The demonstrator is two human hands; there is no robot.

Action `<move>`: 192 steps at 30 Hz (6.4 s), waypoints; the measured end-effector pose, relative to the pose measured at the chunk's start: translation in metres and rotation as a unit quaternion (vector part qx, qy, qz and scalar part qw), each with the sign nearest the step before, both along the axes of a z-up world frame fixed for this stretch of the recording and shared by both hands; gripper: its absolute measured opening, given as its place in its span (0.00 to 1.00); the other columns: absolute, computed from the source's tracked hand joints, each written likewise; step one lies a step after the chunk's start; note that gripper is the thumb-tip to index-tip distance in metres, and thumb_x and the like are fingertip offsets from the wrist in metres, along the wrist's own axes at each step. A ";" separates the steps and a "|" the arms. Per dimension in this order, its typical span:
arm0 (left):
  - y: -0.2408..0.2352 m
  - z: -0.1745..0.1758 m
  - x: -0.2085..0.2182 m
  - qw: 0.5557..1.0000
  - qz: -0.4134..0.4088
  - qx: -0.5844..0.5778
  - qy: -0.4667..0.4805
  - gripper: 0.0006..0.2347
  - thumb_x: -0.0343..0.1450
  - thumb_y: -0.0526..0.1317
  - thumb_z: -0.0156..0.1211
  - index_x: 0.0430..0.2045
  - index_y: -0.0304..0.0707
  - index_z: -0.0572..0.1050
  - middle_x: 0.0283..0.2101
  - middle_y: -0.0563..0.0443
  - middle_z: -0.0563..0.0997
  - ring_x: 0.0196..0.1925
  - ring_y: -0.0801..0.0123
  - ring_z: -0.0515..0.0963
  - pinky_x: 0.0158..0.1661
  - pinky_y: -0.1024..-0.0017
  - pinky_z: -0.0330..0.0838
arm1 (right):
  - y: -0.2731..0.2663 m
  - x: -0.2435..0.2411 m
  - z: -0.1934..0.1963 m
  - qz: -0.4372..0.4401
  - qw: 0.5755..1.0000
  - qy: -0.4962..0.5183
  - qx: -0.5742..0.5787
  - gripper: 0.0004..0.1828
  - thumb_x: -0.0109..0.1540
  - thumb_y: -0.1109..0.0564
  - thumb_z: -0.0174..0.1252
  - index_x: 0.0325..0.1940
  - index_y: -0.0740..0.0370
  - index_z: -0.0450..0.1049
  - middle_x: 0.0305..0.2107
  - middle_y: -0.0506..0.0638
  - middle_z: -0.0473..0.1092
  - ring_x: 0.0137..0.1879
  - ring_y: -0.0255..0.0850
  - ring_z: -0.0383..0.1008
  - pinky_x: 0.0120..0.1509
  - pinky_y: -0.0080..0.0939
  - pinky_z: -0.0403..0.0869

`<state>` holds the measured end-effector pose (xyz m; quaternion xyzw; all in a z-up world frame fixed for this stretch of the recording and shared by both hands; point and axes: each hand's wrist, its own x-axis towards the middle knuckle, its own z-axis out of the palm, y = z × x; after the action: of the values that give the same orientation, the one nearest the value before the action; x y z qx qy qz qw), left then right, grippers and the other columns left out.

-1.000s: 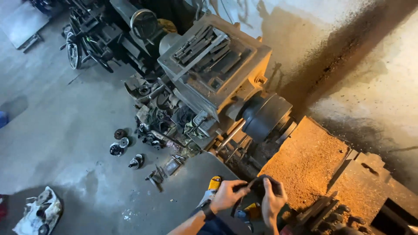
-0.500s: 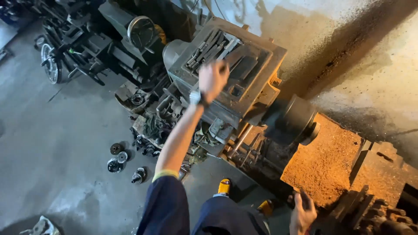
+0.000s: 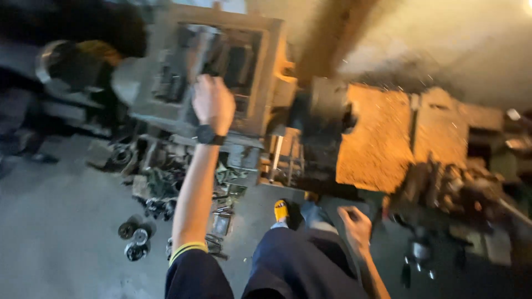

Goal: Operating a lathe to machine a metal component, including adjusting the tool position and measuring dimensions with a caliper.

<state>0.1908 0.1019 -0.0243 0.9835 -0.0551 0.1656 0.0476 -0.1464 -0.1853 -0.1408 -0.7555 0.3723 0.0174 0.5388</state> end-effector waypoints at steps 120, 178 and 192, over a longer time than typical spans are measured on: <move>0.026 -0.111 -0.333 0.718 0.230 -0.606 0.253 0.07 0.66 0.34 0.53 0.34 0.37 0.76 0.28 0.51 0.82 0.18 0.77 0.69 0.20 0.77 0.65 | 0.222 0.358 0.142 0.523 0.644 -0.430 -0.354 0.28 0.58 0.70 0.52 0.60 0.55 0.61 0.55 0.59 0.57 0.54 0.46 0.63 0.46 0.40 0.75; 0.126 0.036 -0.062 0.791 0.052 -0.606 -0.067 0.05 0.67 0.37 0.57 0.21 0.40 0.71 0.21 0.55 0.72 0.25 0.78 0.69 0.29 0.76 0.64 | 0.116 0.177 0.114 0.421 0.862 -0.273 -0.077 0.04 0.54 0.63 0.57 0.32 0.61 0.75 0.24 0.51 0.74 0.32 0.43 0.76 0.34 0.35 0.74; 0.137 0.055 -0.059 0.786 0.000 -0.616 -0.053 0.07 0.70 0.38 0.53 0.25 0.34 0.74 0.21 0.46 0.74 0.29 0.73 0.69 0.32 0.71 0.62 | 0.258 0.373 0.114 0.534 0.517 -0.508 -0.436 0.07 0.54 0.63 0.57 0.37 0.60 0.73 0.35 0.52 0.65 0.43 0.47 0.66 0.39 0.38 0.68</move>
<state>0.1321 0.2385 0.0303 0.7348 0.0567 0.2165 0.6404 0.2269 0.0729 -0.0270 -0.8329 -0.4771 -0.2490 0.1293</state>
